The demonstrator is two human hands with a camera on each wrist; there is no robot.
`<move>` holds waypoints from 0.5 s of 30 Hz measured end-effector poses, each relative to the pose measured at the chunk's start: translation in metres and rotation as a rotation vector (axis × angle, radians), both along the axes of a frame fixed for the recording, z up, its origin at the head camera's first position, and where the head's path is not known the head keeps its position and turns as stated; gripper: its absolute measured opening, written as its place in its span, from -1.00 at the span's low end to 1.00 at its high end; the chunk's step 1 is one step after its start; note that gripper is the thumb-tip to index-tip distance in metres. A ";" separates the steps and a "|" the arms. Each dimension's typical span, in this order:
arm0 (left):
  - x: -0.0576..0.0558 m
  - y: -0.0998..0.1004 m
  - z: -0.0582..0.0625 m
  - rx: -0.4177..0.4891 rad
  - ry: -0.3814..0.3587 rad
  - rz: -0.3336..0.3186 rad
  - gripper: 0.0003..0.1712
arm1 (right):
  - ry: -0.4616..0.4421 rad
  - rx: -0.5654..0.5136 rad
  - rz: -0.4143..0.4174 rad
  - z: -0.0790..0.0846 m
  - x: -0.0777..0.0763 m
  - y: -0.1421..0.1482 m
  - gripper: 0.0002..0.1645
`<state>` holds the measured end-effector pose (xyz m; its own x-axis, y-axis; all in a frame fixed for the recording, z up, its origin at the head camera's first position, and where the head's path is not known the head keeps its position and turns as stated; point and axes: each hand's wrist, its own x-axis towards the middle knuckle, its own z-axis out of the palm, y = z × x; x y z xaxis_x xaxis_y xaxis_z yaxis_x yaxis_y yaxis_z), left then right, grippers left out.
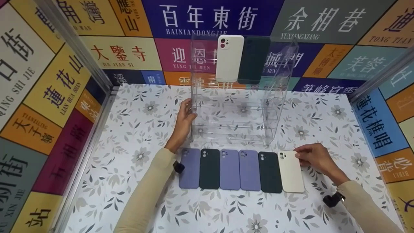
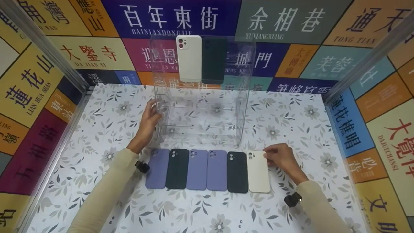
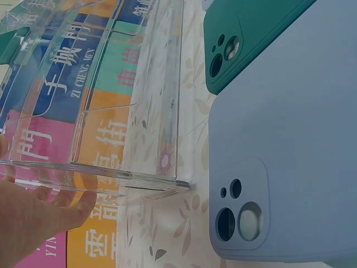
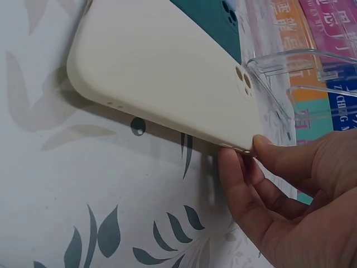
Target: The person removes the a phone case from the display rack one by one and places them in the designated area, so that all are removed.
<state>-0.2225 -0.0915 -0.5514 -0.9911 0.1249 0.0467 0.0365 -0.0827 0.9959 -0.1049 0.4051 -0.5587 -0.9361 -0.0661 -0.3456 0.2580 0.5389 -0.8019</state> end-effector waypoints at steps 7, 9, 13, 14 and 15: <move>0.000 0.000 0.000 0.009 -0.012 0.001 -0.27 | 0.042 0.081 -0.010 -0.003 0.002 -0.006 -0.66; 0.000 0.000 0.000 0.009 -0.015 0.002 -0.26 | 0.053 0.098 -0.016 -0.004 0.002 -0.007 -0.67; 0.000 0.001 0.000 0.016 -0.016 0.006 -0.26 | 0.068 0.126 -0.023 -0.005 0.003 -0.009 -0.68; 0.000 0.001 0.000 0.020 -0.015 0.007 -0.26 | 0.072 0.136 -0.022 -0.005 0.003 -0.010 -0.68; 0.000 0.001 0.000 0.023 -0.013 0.010 -0.26 | 0.075 0.144 -0.021 -0.006 0.004 -0.010 -0.68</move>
<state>-0.2228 -0.0910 -0.5515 -0.9928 0.1145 0.0362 0.0241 -0.1056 0.9941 -0.1014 0.3953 -0.5644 -0.9602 -0.0009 -0.2792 0.2129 0.6446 -0.7342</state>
